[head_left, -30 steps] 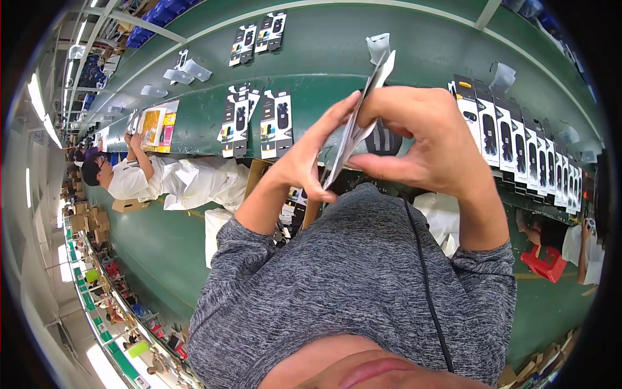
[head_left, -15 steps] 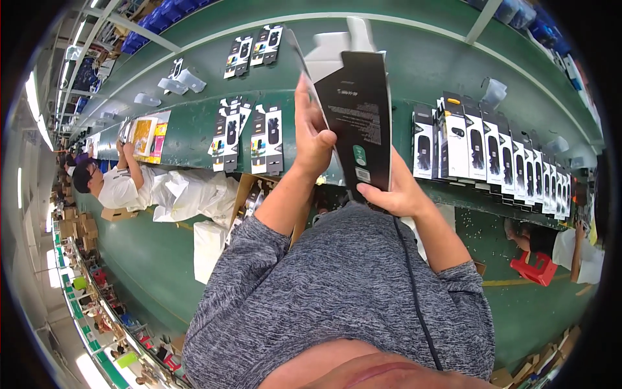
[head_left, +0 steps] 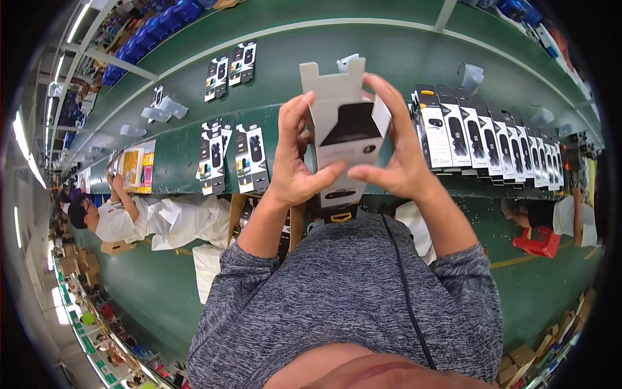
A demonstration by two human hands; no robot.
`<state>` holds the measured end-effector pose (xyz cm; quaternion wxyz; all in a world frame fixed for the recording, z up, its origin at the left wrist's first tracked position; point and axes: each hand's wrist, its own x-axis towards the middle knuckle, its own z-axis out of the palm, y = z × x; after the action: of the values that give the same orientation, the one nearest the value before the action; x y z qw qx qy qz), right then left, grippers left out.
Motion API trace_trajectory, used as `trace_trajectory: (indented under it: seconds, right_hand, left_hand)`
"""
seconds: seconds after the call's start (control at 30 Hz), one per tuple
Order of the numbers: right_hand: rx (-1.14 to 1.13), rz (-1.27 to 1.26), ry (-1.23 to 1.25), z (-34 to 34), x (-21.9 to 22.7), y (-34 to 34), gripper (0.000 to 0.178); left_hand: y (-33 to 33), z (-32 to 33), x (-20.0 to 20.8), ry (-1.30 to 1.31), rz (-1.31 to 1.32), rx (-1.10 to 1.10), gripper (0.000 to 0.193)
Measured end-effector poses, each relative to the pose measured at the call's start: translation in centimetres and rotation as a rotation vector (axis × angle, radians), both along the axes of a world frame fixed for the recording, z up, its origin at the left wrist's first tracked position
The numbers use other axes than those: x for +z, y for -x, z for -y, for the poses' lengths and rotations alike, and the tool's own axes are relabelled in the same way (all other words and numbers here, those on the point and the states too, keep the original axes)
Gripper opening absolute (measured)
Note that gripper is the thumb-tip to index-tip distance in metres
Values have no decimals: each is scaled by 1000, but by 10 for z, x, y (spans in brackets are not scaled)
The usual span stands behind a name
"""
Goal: The person folds flat cardboard packaging into boxes by hand and arranges the assembled boxes in a row on the table.
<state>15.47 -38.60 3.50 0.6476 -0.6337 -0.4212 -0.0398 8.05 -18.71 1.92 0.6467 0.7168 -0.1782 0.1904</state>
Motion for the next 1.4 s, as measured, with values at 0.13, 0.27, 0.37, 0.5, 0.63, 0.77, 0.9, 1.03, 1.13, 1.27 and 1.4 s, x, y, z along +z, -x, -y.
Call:
trace_trajectory:
  seconds: [0.13,0.27,0.37,0.5,0.63,0.77,0.9,1.03,1.13,1.27,1.4]
  right_hand:
    - [-50,162,-5,-1,27,-16,52]
    - [28,182,-146,-5,11,-17,53]
    - [50,215,-208,-3,15,-11,66]
    - [17,130,-222,-4,20,-1,76]
    - [-8,2,-182,5,15,1,72]
    - [97,-75,-337,6,8,8,67]
    - [14,-41,-302,8,14,28,47]
    - [-24,-76,-278,12,21,26,41]
    - [72,-163,-385,12,29,26,36]
    - [-117,254,-189,16,35,26,28]
    - [-127,266,-319,11,29,29,19]
  left_hand:
    - [-4,13,15,73,20,9,77]
    - [-13,12,10,-105,251,165,66]
    - [-4,25,15,134,270,60,63]
    - [-2,29,21,216,246,81,63]
    - [-6,38,32,233,194,64,103]
    - [-7,34,34,245,132,108,101]
    - [-8,27,42,135,-21,-30,91]
    - [-13,33,63,2,-55,-103,72]
    - [-13,33,66,-72,121,-69,62]
    - [-18,36,64,-310,624,-14,54]
    - [-15,50,57,-271,554,207,38]
